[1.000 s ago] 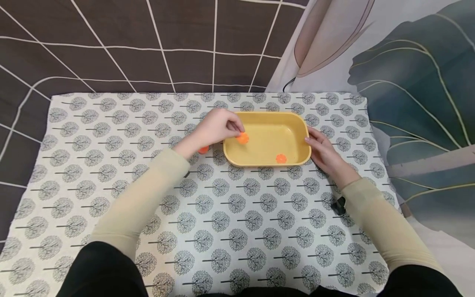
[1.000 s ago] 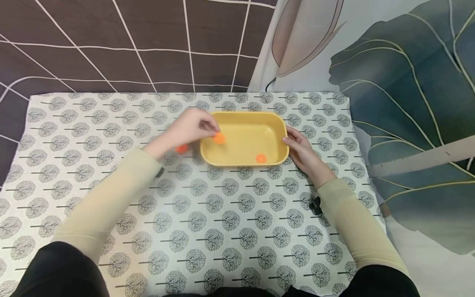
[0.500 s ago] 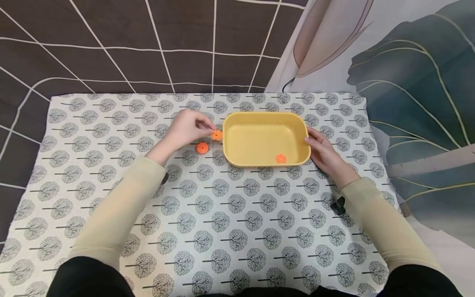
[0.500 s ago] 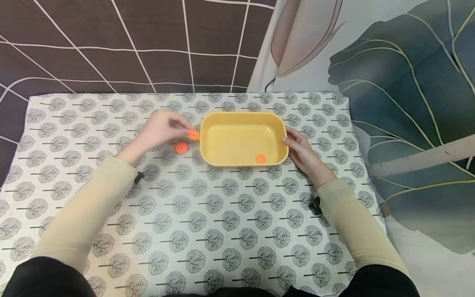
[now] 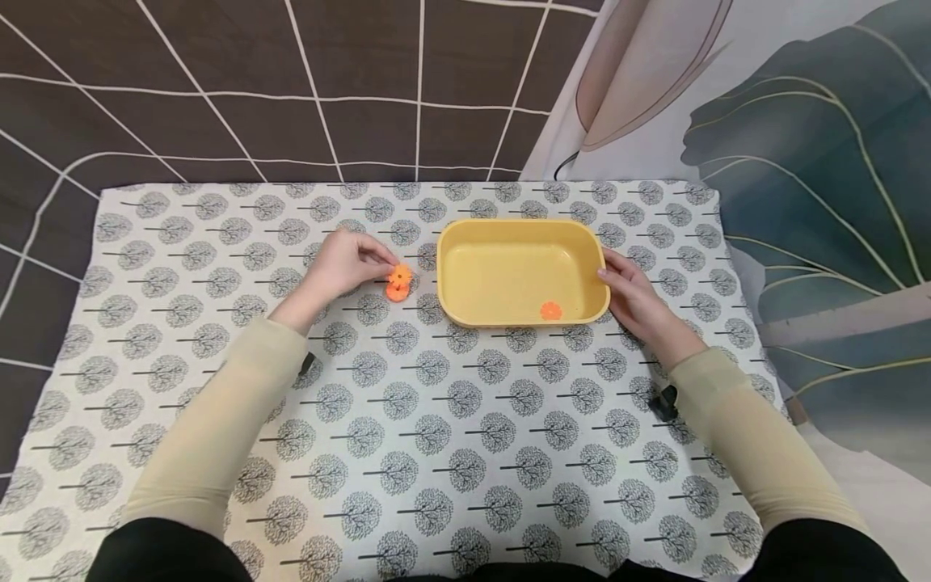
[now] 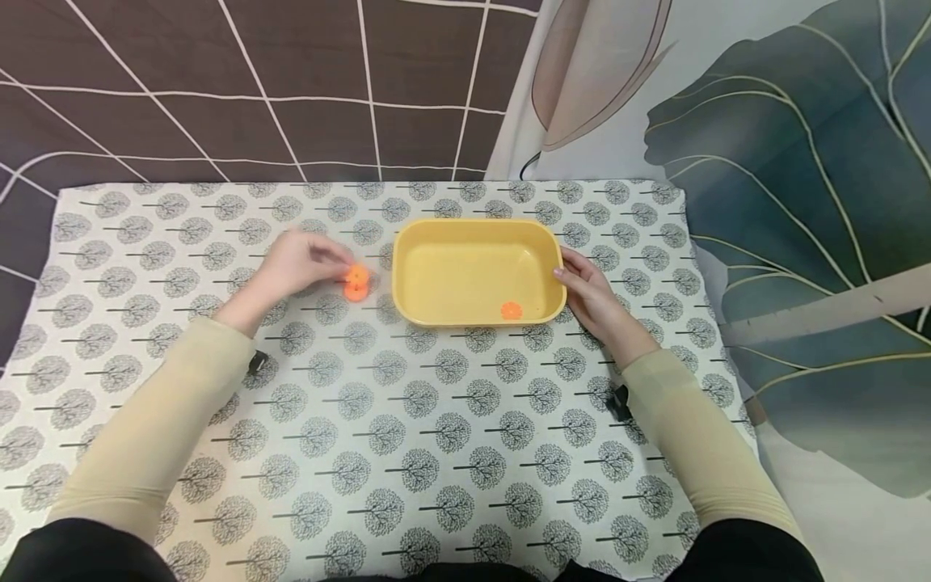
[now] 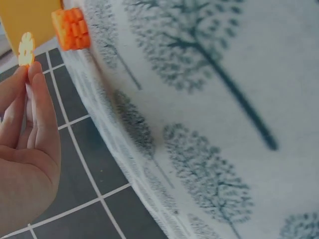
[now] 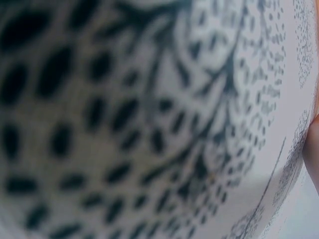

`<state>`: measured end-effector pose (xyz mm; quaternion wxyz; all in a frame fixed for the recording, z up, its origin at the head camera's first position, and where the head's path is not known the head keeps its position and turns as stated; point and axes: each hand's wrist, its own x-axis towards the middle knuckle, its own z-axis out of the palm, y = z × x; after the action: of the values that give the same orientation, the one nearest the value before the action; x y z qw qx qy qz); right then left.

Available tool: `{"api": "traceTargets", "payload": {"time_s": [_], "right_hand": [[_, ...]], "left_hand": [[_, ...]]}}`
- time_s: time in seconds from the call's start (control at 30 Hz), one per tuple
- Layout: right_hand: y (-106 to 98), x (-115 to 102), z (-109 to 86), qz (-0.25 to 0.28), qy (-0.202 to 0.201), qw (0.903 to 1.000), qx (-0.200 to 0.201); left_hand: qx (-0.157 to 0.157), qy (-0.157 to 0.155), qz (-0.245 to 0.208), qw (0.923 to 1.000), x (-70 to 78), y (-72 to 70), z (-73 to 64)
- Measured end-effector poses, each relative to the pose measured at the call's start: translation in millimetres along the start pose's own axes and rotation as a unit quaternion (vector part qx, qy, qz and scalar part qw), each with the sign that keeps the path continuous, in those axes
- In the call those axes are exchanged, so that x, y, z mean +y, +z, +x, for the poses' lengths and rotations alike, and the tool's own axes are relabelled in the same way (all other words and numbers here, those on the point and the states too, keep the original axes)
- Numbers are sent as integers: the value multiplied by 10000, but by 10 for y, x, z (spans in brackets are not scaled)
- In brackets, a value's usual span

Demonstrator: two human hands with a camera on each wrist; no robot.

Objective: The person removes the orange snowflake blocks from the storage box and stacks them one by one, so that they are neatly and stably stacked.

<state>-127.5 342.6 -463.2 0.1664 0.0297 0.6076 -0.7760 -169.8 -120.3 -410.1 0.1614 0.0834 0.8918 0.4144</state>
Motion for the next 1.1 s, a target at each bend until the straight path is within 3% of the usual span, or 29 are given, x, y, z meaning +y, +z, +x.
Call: {"api": "traceTargets", "payload": {"time_s": [0.27,0.53,0.9,1.1], "right_hand": [[5,-6,-11,97,44,9999,78],[-3,4,-4,51,-63,10000,25],[2,0,3,95,-20,9999,30],[1,10,9,18,-27,10000,65]], "left_hand": [[-261,-336,-215,9989,-53,39,-4],[-329,-408,-330,9981,-93,55,7],[-387,-536,18,9978,-105,39,-6],[-329,-442,212,9983,-126,50,-14]]}}
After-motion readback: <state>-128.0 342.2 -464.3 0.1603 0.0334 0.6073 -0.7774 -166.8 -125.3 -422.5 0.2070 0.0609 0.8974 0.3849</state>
